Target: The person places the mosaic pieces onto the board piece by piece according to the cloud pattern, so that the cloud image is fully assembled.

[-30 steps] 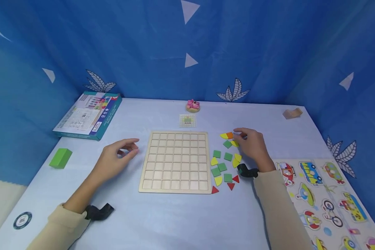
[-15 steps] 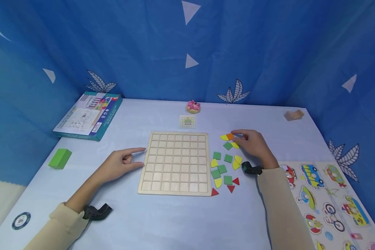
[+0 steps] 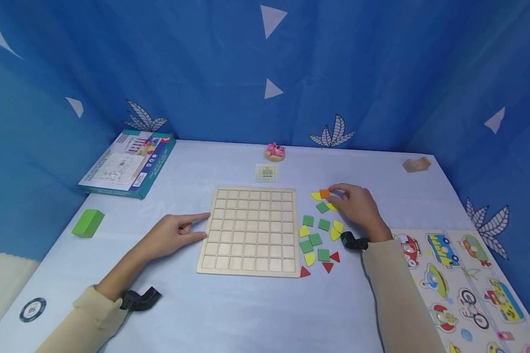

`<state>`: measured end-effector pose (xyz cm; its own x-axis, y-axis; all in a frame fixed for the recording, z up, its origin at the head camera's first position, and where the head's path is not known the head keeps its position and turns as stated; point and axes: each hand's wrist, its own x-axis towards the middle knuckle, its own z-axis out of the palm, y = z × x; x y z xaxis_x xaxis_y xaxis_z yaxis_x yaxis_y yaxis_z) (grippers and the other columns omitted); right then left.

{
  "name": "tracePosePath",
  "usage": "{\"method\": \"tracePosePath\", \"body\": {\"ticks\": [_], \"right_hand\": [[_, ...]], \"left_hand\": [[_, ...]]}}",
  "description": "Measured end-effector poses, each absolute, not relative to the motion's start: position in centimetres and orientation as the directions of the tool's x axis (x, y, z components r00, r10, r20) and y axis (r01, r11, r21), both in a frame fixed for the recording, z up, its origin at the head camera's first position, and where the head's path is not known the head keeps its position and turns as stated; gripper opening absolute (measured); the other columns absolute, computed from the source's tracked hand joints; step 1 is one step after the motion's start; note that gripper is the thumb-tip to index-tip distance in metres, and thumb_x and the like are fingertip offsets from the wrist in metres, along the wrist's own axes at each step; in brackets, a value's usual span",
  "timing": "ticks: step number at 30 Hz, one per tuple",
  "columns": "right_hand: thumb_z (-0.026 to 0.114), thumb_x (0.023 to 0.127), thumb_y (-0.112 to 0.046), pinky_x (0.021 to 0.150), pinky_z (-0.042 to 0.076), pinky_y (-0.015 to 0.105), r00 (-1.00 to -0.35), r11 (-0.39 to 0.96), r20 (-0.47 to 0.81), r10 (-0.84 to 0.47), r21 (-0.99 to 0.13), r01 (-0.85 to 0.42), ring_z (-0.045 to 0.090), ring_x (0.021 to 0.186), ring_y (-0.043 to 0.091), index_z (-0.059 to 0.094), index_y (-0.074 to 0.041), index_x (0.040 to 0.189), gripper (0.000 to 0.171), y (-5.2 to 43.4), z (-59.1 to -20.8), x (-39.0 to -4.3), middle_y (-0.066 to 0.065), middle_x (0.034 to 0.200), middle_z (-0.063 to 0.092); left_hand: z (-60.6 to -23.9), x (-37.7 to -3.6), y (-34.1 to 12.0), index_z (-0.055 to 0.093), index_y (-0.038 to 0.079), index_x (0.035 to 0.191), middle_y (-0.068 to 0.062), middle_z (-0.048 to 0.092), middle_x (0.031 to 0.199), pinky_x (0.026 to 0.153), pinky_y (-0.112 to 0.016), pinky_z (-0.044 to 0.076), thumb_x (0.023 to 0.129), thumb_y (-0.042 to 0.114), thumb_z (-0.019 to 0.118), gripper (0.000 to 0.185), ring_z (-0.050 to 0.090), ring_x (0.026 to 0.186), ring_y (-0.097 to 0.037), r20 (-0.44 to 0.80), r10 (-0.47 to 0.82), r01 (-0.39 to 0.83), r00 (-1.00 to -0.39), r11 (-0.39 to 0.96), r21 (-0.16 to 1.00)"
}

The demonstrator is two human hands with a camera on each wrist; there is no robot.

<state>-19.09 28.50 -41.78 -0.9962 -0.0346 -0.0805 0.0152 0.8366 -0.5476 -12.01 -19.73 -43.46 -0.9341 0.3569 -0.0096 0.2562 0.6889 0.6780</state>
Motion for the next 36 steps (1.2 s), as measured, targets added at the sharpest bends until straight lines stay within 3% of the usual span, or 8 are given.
{"method": "tracePosePath", "body": {"ticks": [10,27,36], "right_hand": [[0.072,0.097,-0.040,0.054,0.033,0.033,-0.999,0.854,-0.039,-0.036,-0.521,-0.010,0.047,0.064,0.027,0.067,-0.011,0.133,0.047,28.5,-42.2,-18.9,0.008,0.068,0.047],[0.074,0.095,-0.040,0.047,0.029,0.031,-0.996,0.805,0.051,-0.078,-0.586,-0.093,0.043,0.056,0.026,0.072,-0.008,0.122,0.042,26.4,-40.7,-18.2,0.006,0.062,0.043],[0.075,0.095,-0.037,0.045,0.030,0.032,-0.995,0.779,0.001,-0.103,-0.621,-0.082,0.043,0.053,0.026,0.072,-0.011,0.123,0.038,22.5,-40.2,-17.3,0.005,0.062,0.042]], "left_hand": [[-43.3,-11.8,-19.2,0.064,0.025,0.142,0.009,0.043,0.053,0.050,-0.027,0.030,0.094,0.043,0.075,0.053,0.033,0.047,-0.007,0.002,0.362,0.286,-0.932,0.733,0.618],[-43.1,-12.1,-19.3,0.062,0.024,0.143,0.009,0.044,0.054,0.050,-0.028,0.031,0.094,0.045,0.073,0.054,0.034,0.046,-0.008,0.030,0.384,0.324,-0.923,0.732,0.600],[-42.9,-11.9,-19.0,0.060,0.026,0.145,0.009,0.045,0.055,0.051,-0.029,0.031,0.096,0.046,0.071,0.055,0.035,0.048,-0.009,0.008,0.376,0.312,-0.927,0.757,0.574]]}}
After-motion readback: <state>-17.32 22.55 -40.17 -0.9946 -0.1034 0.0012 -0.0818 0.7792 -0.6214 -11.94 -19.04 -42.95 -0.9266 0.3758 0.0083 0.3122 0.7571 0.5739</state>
